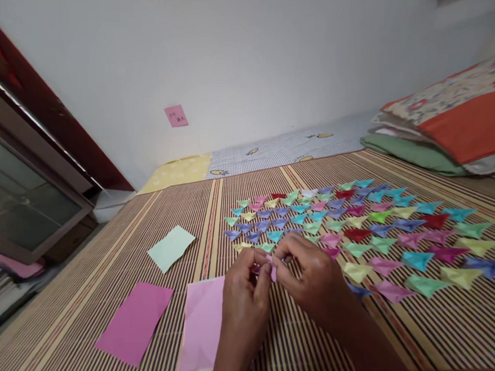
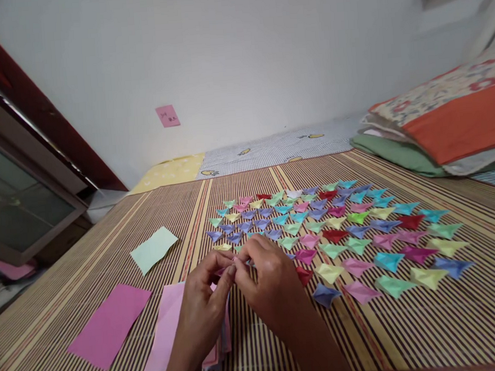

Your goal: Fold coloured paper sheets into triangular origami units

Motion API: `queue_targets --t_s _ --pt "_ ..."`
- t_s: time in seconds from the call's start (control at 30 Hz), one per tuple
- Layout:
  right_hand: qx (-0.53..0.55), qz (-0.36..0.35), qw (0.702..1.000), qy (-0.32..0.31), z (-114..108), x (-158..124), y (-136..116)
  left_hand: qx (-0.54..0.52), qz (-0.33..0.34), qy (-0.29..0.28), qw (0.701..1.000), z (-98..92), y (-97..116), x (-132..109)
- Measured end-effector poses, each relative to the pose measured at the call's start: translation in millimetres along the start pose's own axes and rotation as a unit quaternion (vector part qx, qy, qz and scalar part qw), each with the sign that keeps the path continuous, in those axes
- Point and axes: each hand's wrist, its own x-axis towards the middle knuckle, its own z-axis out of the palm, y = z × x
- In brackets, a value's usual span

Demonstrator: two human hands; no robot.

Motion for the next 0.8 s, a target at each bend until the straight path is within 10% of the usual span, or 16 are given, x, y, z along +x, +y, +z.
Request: queue_targets --t_s 0.4,0.8 --pt "-0.019 -0.019 1.000 -0.006 -4 1 6 0.103 0.055 0.047 0.992 1.0 -2 2" --pt "-0.032 0.152 0.988 0.015 -1 -1 7 0.147 0.128 0.032 0.980 7.2 -8 2"
